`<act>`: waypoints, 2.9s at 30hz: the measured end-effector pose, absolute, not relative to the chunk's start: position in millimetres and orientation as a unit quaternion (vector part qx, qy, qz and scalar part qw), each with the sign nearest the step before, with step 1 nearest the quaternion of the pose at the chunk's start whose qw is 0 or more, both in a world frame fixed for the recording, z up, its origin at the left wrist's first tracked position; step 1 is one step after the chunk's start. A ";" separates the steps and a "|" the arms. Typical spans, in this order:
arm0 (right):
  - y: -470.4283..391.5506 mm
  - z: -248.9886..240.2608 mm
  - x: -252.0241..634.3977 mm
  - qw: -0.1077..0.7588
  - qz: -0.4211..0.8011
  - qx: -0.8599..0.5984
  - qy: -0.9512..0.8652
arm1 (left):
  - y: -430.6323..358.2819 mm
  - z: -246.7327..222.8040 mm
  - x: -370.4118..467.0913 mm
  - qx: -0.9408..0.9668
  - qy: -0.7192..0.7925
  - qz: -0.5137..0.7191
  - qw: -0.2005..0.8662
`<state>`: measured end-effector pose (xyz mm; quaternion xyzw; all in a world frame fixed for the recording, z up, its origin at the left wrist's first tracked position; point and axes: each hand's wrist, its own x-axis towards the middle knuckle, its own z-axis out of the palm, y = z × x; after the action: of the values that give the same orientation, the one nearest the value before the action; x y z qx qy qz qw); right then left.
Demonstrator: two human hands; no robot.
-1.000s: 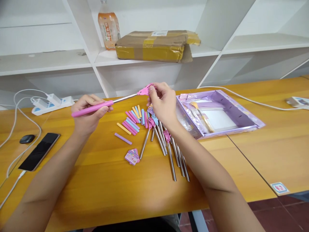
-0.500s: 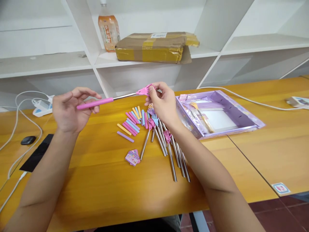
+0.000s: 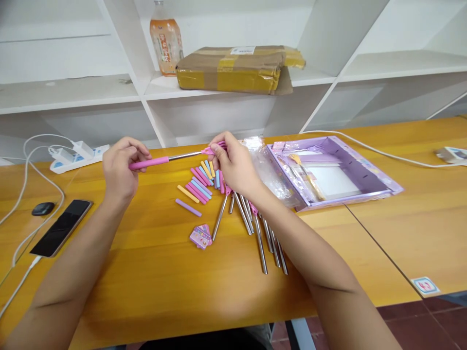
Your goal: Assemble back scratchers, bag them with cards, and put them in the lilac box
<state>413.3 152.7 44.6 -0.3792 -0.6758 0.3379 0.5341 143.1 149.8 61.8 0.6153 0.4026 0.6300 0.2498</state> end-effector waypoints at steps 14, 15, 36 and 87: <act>143.9 18.1 383.6 0.524 0.384 -0.384 -0.656 | 141.8 56.7 150.3 0.626 0.406 0.628 0.220; 143.1 17.0 382.3 0.523 0.386 -0.386 -0.654 | 141.1 56.1 150.9 0.629 0.409 0.624 0.218; 149.0 53.6 421.1 0.419 0.066 -0.349 -0.836 | 131.0 81.4 126.0 0.871 0.382 0.308 -0.036; 231.0 36.7 639.2 0.350 -0.195 -0.594 -0.698 | 178.9 88.6 0.7 0.782 0.556 0.146 -0.240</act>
<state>639.2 231.0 36.7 -0.5941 -0.6976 -0.1946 0.3501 0.7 178.9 88.6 0.7820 0.5565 0.1459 -0.2397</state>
